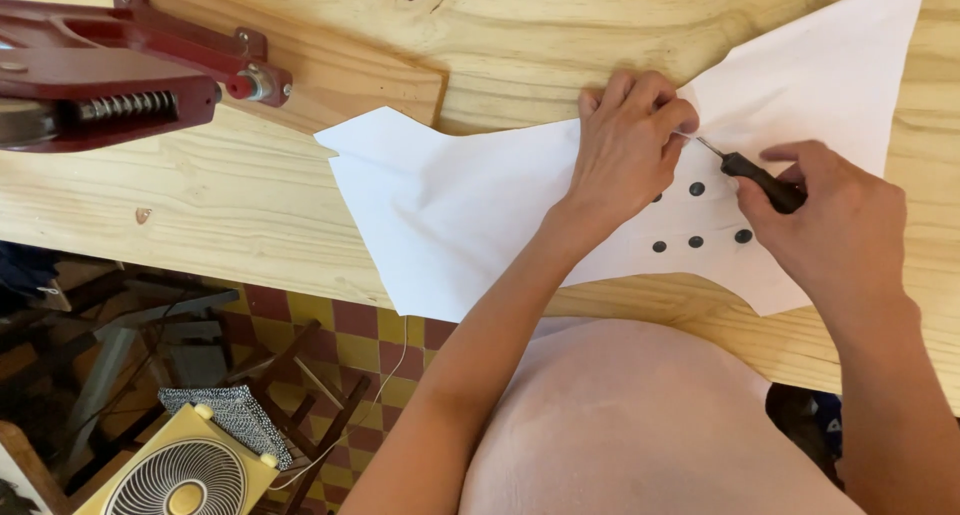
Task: The person uses a manual press to attach snap fasteners to a piece of patterned fabric. They position the fabric under the press, insert the snaps, and operate the lever to secure them. The person also uses a screwdriver to mark or adjust the fabric before pressing.
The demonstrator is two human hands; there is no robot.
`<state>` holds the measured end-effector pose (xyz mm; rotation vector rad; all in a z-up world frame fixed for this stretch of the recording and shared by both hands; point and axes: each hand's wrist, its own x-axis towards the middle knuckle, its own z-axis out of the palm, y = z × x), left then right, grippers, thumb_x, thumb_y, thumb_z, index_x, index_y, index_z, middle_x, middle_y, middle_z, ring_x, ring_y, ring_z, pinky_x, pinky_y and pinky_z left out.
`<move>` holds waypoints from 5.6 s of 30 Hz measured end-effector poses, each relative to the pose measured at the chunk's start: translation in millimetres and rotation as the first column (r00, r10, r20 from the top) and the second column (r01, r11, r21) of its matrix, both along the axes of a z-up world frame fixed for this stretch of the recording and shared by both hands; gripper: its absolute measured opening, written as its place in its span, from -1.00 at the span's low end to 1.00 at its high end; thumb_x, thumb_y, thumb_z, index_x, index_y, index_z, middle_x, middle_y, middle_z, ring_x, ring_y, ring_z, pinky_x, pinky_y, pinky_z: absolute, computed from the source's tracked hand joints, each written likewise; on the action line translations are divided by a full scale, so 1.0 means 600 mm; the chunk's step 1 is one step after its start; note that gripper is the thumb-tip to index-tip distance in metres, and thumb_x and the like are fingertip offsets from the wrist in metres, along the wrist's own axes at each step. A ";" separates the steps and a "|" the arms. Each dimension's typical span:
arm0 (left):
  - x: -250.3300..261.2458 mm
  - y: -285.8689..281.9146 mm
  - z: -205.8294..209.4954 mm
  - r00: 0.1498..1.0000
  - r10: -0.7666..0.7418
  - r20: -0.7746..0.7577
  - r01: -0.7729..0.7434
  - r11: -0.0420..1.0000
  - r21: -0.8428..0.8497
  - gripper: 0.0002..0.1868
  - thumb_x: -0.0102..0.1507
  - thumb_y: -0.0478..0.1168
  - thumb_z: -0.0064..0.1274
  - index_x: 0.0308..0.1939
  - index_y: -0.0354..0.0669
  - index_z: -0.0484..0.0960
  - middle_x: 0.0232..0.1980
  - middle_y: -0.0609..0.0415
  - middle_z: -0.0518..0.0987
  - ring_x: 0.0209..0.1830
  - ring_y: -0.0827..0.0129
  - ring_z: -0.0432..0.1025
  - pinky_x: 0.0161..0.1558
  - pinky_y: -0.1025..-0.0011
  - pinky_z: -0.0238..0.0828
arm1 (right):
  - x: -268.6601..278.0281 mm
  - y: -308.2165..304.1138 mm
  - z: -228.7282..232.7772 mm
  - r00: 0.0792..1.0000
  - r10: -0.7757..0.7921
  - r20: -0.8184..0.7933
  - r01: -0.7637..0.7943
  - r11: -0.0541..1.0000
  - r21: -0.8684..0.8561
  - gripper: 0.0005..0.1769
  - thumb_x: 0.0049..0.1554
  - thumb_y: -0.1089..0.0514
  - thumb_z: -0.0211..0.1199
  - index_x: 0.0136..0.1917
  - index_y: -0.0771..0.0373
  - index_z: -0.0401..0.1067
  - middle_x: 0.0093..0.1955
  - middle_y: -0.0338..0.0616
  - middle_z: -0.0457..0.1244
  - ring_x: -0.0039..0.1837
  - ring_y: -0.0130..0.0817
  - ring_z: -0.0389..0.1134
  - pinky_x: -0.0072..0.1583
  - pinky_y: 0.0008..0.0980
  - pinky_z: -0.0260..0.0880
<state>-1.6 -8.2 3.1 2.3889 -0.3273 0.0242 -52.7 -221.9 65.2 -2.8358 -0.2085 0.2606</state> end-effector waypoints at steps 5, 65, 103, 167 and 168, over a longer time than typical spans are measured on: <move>-0.003 0.004 -0.003 0.998 -0.006 0.056 0.006 1.000 -0.013 -0.76 0.14 -0.35 0.29 -0.36 0.17 0.61 -0.19 0.36 0.39 -0.05 0.24 0.24 -0.12 0.17 -0.03 | 0.077 0.070 0.096 0.834 -0.017 -0.552 -0.056 0.992 -0.116 -0.11 0.24 0.02 0.03 0.80 -0.05 -0.08 0.08 -0.09 0.38 -0.15 0.30 0.41 -0.09 0.11 0.41; -0.012 0.022 0.000 0.976 0.058 0.211 -0.044 0.996 -0.073 -0.87 0.31 -0.21 0.20 -0.25 0.24 0.62 -0.17 0.39 0.44 -0.11 0.31 0.27 -0.04 0.17 -0.05 | 0.007 0.037 0.010 0.922 0.089 -0.376 -0.051 0.993 0.109 -0.35 0.35 0.18 -0.02 0.69 0.01 0.25 0.06 -0.07 0.23 -0.23 0.02 0.28 -0.20 -0.01 0.33; 0.002 -0.013 0.022 0.968 0.209 -0.138 -0.216 0.976 -0.034 -0.65 0.31 0.08 -0.11 -0.44 0.09 0.64 -0.31 0.39 0.52 -0.09 0.31 0.33 -0.08 0.18 -0.04 | -0.037 0.110 -0.024 0.983 -0.126 -0.137 0.166 0.925 0.341 -0.47 0.40 0.27 -0.03 0.61 0.28 0.28 0.00 0.03 0.18 -0.12 -0.08 0.26 -0.01 -0.10 0.31; -0.026 -0.057 -0.019 0.809 0.538 0.239 -0.497 0.841 -0.212 -0.75 0.24 -0.16 0.00 -0.55 -0.07 0.48 -0.37 0.19 0.42 -0.16 0.30 0.37 0.19 0.17 0.06 | -0.035 0.147 -0.050 0.979 -0.158 0.132 0.080 0.884 0.461 -0.14 0.12 0.47 0.21 0.65 0.41 0.06 0.10 0.22 0.19 -0.02 0.15 0.35 0.04 0.06 0.41; -0.025 -0.057 -0.023 0.798 0.553 0.242 -0.511 0.832 -0.217 -0.75 0.24 -0.16 0.00 -0.55 -0.07 0.48 -0.37 0.19 0.42 -0.16 0.30 0.37 0.19 0.17 0.06 | -0.041 0.146 -0.054 0.981 -0.140 0.137 0.062 0.886 0.459 -0.14 0.12 0.47 0.21 0.65 0.41 0.06 0.10 0.22 0.19 -0.02 0.15 0.35 0.04 0.06 0.41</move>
